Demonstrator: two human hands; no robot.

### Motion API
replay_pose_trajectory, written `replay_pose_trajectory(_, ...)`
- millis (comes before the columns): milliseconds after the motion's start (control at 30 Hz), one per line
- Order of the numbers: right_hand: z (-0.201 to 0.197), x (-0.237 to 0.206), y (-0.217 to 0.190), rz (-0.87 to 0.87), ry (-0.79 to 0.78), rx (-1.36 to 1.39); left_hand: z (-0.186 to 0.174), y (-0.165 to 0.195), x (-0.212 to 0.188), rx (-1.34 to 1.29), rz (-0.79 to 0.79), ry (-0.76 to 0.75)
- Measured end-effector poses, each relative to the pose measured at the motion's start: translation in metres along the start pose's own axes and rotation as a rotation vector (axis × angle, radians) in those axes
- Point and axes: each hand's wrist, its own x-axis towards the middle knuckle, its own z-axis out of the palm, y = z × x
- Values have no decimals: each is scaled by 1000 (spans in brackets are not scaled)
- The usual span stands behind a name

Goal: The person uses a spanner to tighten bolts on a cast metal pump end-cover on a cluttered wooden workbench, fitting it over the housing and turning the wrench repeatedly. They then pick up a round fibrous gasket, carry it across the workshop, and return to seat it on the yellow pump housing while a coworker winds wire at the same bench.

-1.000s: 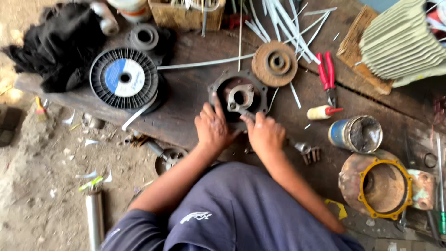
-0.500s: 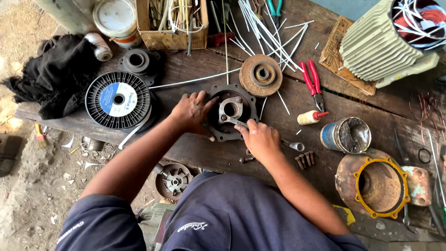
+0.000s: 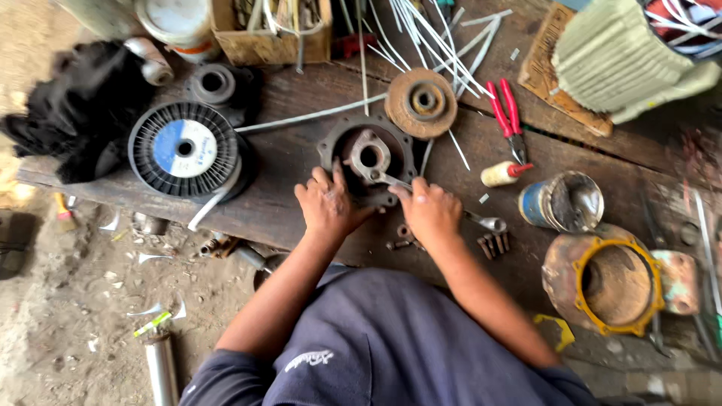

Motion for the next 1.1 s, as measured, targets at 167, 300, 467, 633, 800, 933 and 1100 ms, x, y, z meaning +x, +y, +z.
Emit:
replay_pose_trajectory(167,-8,-4,1,-24,-24,128,-27,8,21,145,34,-252)
replay_pose_trajectory(300,-12,-3,7,-68,-54,166,-51,-28,57,346,177,-177)
replay_pose_trajectory(467,-10,-4,10,-84,-49,159,-64,-50,92,411,652,-157)
replay_pose_trajectory(633,-9,-2,11,-84,-67,151,-63,-46,89,441,642,-279)
replay_pose_trajectory(800,-7,-2,11,-83,-62,130,-60,-52,85,367,607,-265)
replay_pose_trajectory(933,-6,1,14,-74,-66,108,-50,-61,76,202,604,-156)
replay_pose_trajectory(1100,-6,10,21,-122,-91,45,-38,-62,66,171,509,-160)
